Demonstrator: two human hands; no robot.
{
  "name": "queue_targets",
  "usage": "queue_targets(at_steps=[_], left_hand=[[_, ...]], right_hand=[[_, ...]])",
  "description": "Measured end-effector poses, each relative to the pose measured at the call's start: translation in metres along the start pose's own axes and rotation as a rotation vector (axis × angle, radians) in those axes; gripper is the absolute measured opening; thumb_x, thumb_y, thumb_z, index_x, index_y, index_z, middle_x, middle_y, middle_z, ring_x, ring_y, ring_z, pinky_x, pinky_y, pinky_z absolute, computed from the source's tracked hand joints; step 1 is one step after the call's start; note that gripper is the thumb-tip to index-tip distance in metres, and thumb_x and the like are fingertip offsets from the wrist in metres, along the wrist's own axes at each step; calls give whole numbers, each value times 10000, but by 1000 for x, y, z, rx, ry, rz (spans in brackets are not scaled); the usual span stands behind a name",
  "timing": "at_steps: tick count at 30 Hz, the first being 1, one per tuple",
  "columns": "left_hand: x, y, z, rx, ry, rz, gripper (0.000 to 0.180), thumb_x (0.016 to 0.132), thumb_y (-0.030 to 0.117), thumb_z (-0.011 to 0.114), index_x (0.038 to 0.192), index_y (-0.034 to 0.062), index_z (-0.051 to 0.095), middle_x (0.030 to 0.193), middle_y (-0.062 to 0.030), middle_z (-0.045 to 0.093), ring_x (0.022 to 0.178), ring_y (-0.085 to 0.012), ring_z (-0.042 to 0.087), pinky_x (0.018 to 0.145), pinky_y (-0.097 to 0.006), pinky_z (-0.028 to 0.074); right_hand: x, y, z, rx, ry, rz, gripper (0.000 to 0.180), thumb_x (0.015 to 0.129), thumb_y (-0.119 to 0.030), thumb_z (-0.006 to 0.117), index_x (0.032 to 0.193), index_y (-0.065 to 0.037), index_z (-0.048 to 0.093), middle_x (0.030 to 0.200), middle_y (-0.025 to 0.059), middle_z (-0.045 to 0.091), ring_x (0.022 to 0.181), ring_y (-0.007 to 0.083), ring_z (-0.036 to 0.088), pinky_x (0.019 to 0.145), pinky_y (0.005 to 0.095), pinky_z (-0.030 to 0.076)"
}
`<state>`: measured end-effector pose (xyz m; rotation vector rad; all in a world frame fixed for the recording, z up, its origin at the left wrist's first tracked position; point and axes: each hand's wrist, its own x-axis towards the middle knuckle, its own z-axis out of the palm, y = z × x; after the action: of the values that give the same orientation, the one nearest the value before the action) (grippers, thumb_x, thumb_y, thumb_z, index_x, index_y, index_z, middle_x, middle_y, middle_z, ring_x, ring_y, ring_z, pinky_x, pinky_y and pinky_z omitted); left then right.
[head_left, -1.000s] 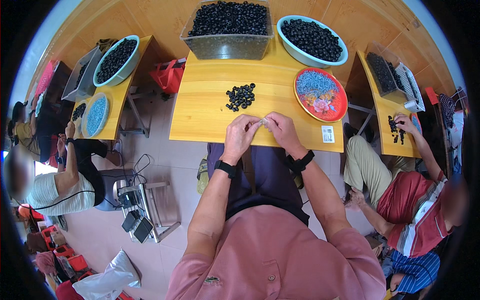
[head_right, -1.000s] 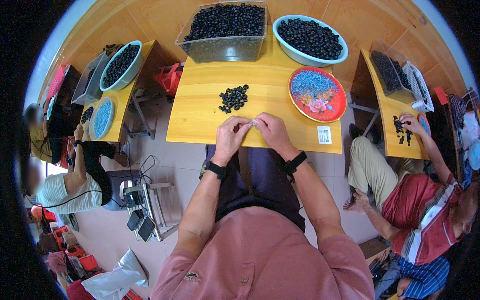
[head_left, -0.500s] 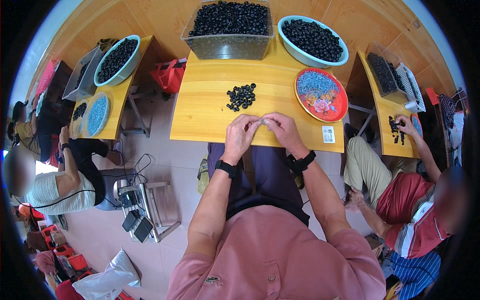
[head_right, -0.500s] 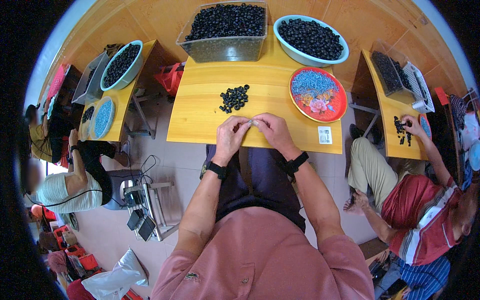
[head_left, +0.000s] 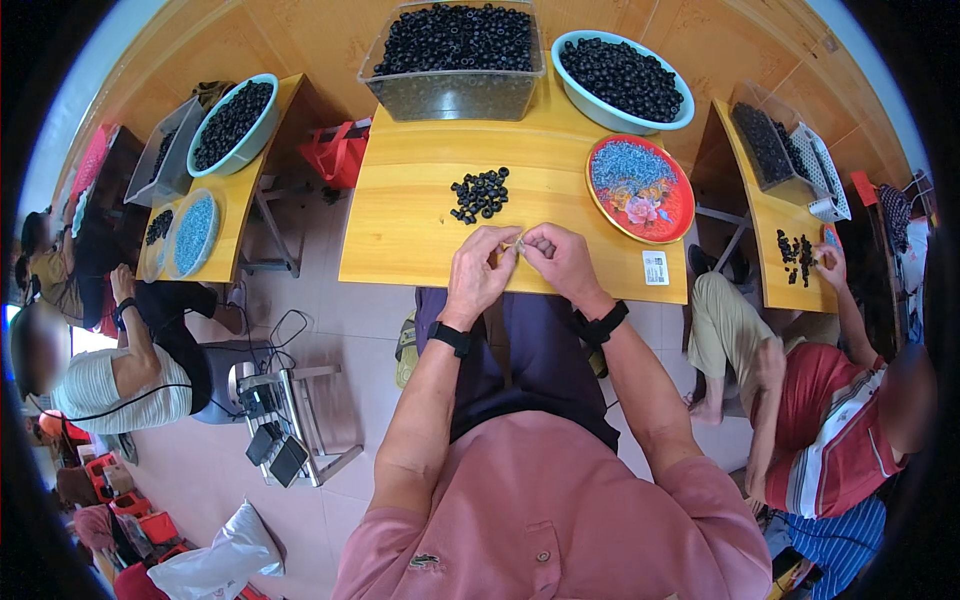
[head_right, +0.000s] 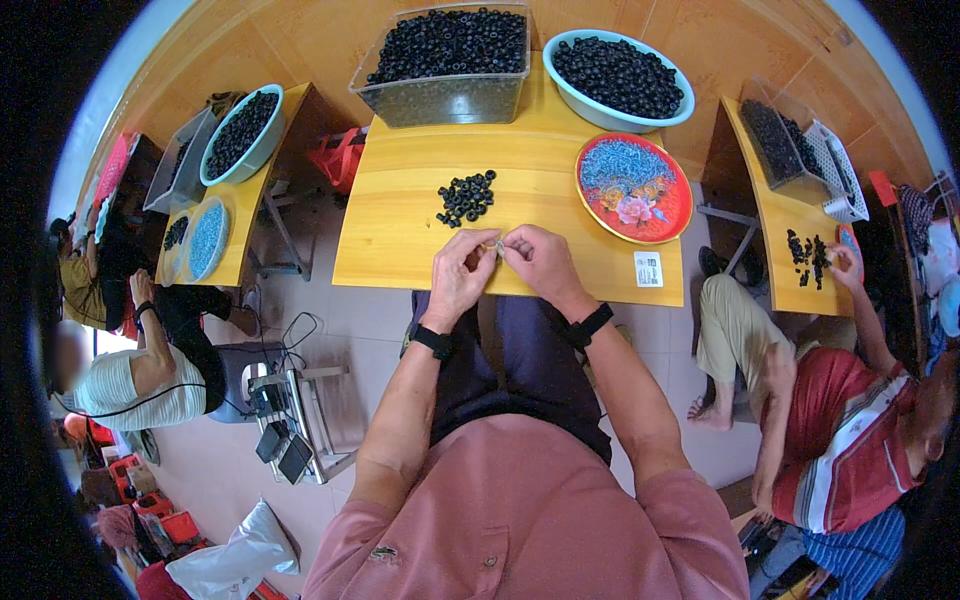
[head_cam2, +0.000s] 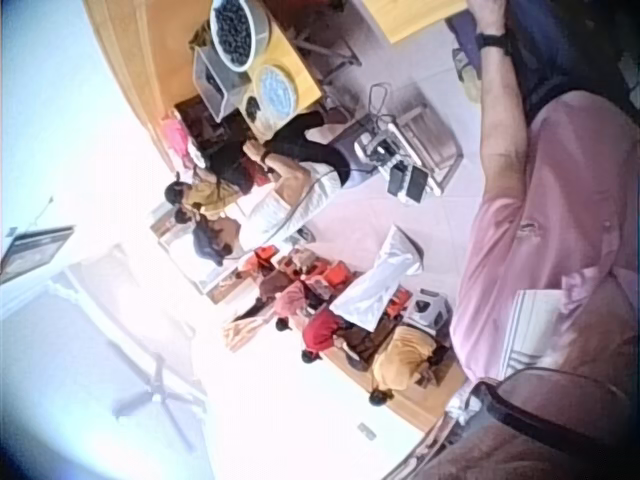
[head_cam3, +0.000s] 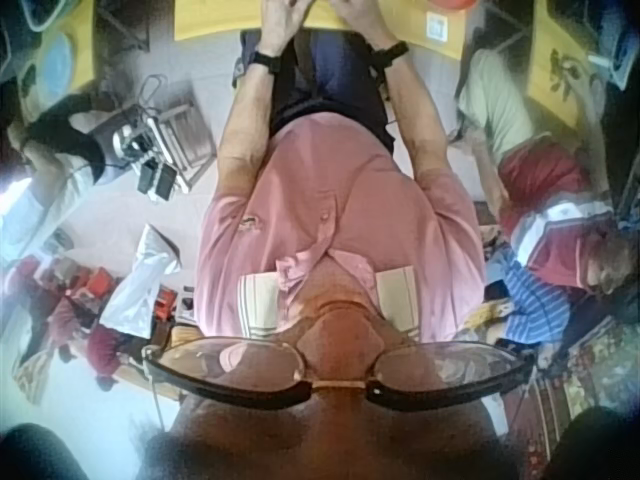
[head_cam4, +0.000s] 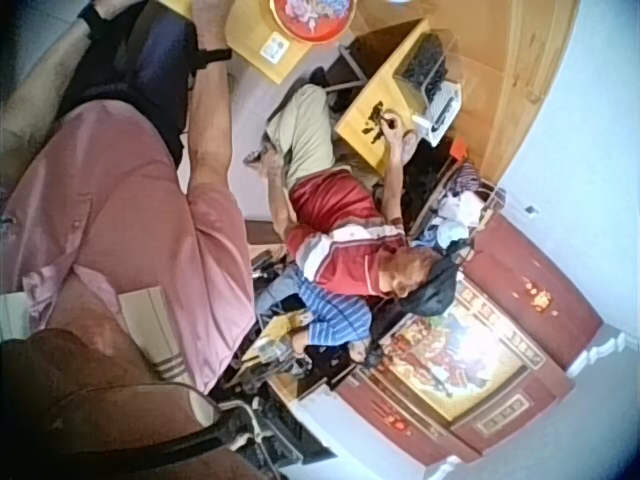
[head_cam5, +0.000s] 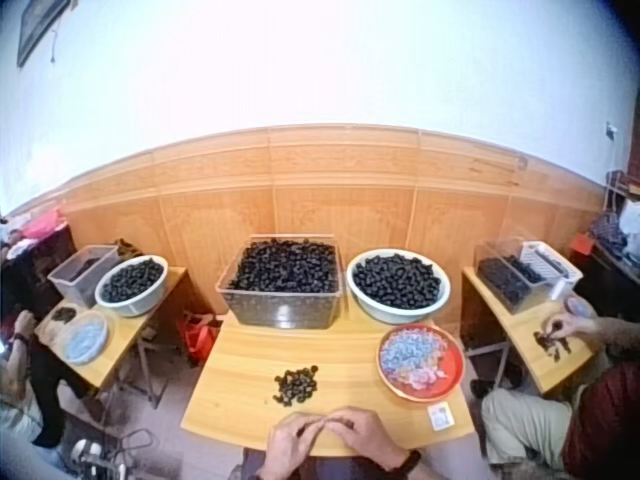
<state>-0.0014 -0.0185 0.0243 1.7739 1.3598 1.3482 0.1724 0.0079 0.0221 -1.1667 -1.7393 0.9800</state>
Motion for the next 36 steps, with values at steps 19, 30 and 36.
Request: queue_targets(at_steps=[19,30,36], left_hand=[[0,-13,-5,-157,-63,-130,194,884,49,744,1069,-9,738,870,-47,691,736,-86,585,663,-230,482],[0,-8,-4,-136,-90,-118,123,879,33,738,996,-3,738,838,-46,693,705,-90,590,642,-242,485],[1,-11,-3,-105,-83,-102,116,880,40,744,985,-8,738,834,-62,706,696,-95,599,650,-252,503]], right_hand=[[-4,9,7,60,13,0,140,895,-97,714,992,3,701,791,88,717,654,120,640,604,274,503],[-7,10,4,229,12,41,124,940,-82,661,1001,19,702,776,41,692,664,84,635,599,242,501],[-6,15,3,269,1,55,126,944,-73,655,1014,24,694,790,35,688,681,85,637,629,235,509]])
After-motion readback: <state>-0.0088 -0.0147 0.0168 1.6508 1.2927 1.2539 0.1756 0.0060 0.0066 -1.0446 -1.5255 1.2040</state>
